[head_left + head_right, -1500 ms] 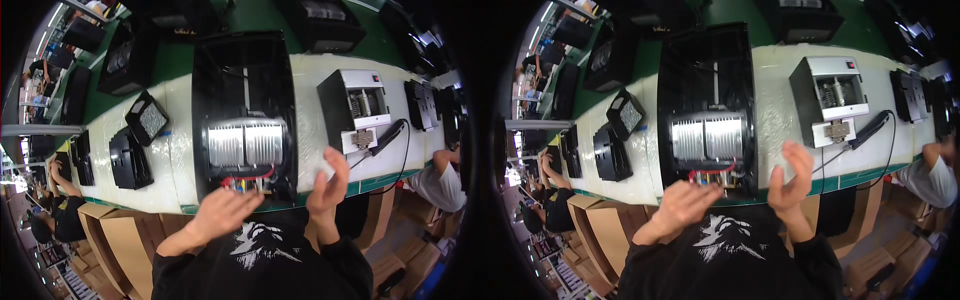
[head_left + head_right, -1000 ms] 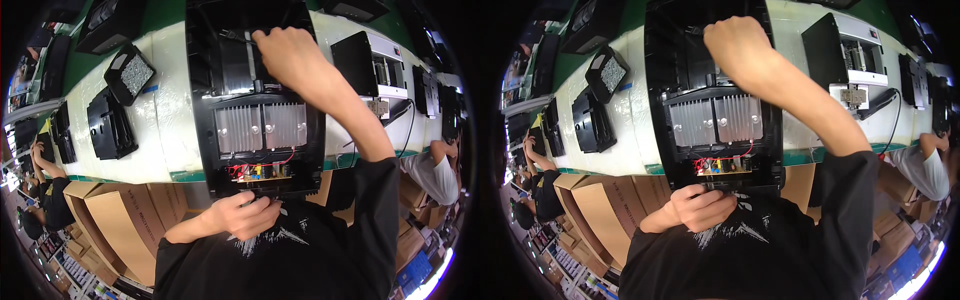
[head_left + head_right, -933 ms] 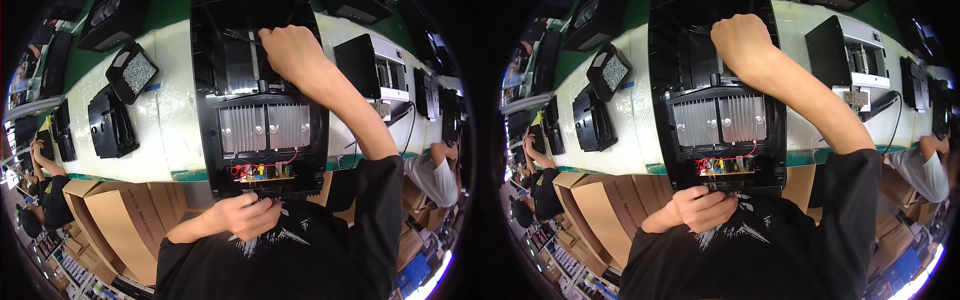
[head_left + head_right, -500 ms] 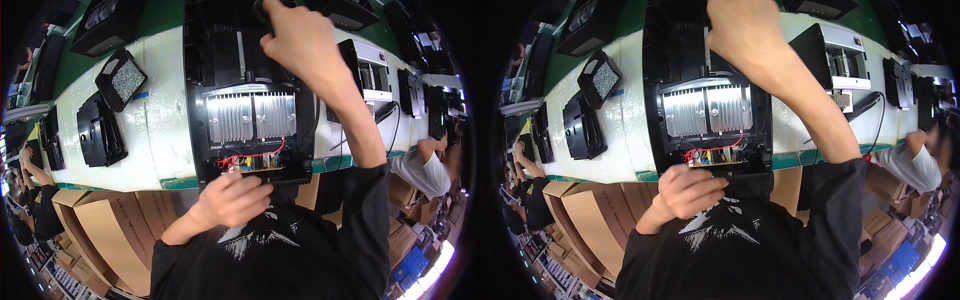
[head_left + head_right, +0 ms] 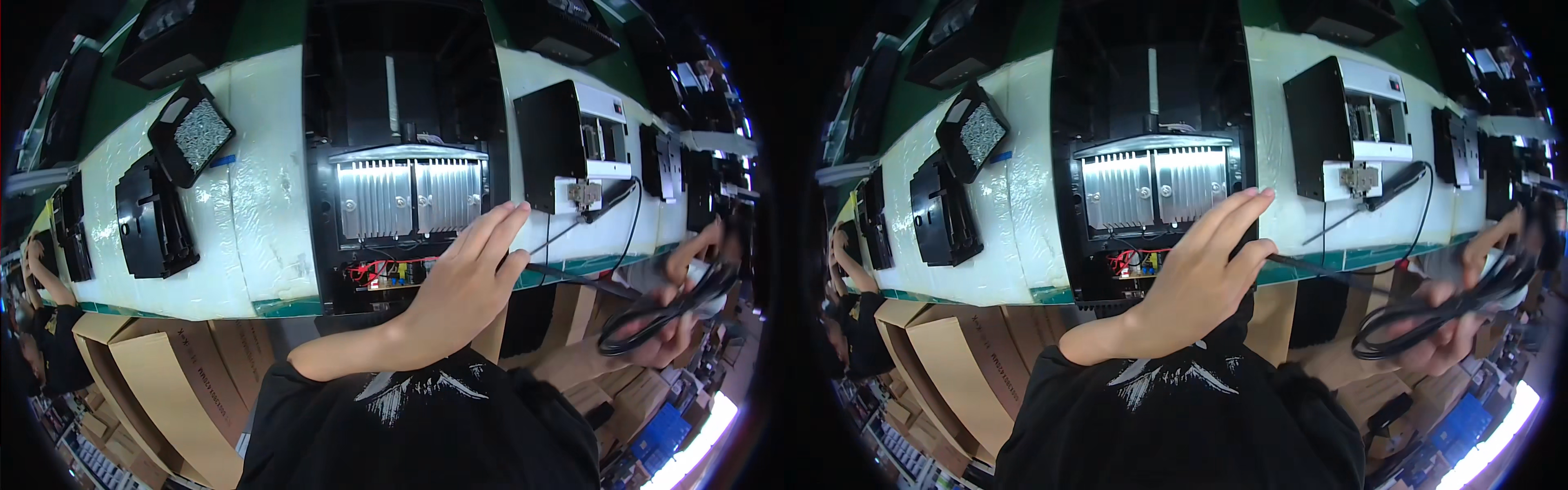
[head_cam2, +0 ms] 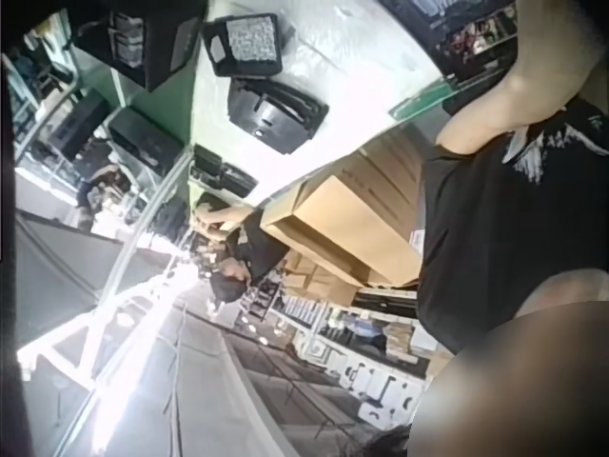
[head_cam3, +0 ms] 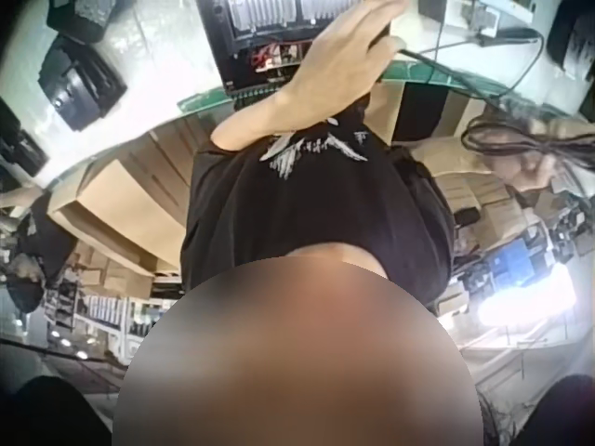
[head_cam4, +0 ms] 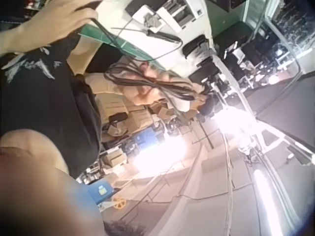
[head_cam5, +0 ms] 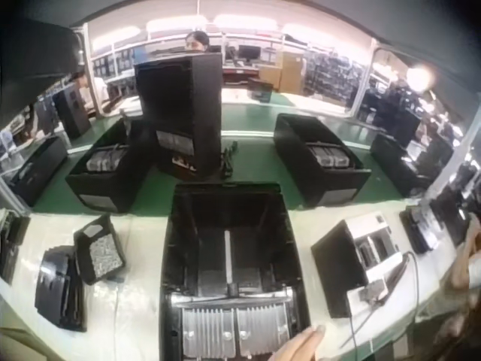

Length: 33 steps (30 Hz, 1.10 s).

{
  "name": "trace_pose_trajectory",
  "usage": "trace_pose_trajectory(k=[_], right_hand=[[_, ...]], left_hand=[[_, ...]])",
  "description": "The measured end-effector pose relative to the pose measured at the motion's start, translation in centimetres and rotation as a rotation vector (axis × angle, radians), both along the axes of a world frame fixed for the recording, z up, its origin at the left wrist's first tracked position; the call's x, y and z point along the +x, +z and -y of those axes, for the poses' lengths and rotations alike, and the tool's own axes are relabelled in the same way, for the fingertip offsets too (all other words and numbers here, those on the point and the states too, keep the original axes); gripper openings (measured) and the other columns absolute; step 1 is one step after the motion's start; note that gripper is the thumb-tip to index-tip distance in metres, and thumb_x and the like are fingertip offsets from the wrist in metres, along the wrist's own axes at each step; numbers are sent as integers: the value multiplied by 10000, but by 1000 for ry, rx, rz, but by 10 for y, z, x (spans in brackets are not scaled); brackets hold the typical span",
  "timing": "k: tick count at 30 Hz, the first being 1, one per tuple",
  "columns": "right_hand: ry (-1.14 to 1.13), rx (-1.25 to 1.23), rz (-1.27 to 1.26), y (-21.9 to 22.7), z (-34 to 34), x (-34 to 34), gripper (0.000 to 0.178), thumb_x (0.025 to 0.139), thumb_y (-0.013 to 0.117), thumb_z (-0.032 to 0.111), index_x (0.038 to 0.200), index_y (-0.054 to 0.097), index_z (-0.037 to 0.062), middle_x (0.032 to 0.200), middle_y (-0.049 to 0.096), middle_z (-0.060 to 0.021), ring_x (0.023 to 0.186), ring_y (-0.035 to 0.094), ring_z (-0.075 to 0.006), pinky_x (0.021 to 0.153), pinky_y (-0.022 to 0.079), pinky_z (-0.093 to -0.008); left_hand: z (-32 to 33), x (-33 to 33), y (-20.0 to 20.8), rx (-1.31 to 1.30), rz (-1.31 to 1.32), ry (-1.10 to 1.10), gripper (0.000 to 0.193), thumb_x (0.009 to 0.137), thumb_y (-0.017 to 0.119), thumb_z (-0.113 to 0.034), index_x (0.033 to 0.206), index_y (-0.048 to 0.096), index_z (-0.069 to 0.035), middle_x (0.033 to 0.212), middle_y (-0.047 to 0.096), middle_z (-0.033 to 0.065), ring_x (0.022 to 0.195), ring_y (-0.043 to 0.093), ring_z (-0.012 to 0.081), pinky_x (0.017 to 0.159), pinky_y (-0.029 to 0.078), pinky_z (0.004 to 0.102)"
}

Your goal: The person is assembling an electronic device by connecting wires, placing internal covers, and using an electric screwdriver to secure screws.

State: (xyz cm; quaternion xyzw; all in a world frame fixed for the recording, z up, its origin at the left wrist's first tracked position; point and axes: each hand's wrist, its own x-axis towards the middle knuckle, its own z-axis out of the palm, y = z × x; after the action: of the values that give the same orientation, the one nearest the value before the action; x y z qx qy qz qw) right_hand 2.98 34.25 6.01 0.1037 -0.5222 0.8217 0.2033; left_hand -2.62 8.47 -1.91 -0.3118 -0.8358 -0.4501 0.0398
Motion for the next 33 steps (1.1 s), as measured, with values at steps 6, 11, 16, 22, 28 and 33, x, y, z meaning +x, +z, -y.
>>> trace_pose_trajectory(k=[6,11,16,22,28,33], right_hand=[[-650,-99,957,-90,42,67,354,826,476,212,1090,513,-21,871,597,-122,720,571,-195,644,472,-286],[-290,-310,1426,-120,104,98,358,893,391,284,1022,557,-5,743,604,-107,642,600,-217,584,482,-314],[-372,1266,888,-115,92,89,51,822,519,1,835,560,-27,757,610,-103,629,587,-182,585,454,-255],[-454,1262,333,-64,91,35,116,750,578,23,856,596,-20,784,612,-135,698,604,-249,644,474,-311],[125,1083,420,-65,120,19,222,691,732,133,644,542,28,586,493,-97,504,505,-272,462,379,-336],[138,951,667,-63,120,23,308,773,686,99,579,465,9,503,433,-82,414,422,-207,411,310,-314]], left_hand=[[15,16,10,-104,97,-45,244,658,665,-5,882,592,-69,1174,535,98,988,563,277,828,473,344],[17,7,19,8,282,-61,376,693,684,-14,1058,611,-66,1112,557,102,949,583,267,801,490,343],[36,-3,16,-82,184,-17,346,717,648,11,1057,592,-24,1119,551,116,974,567,304,833,474,360],[48,9,19,886,921,-78,387,761,533,108,1137,481,30,1200,498,224,1053,553,314,858,478,379],[55,1,17,1019,1096,-72,480,758,517,107,1215,397,21,1232,451,253,1134,499,352,909,456,440],[46,2,16,909,1025,-33,436,767,506,99,1191,435,26,1218,469,246,1147,488,352,950,419,462]])
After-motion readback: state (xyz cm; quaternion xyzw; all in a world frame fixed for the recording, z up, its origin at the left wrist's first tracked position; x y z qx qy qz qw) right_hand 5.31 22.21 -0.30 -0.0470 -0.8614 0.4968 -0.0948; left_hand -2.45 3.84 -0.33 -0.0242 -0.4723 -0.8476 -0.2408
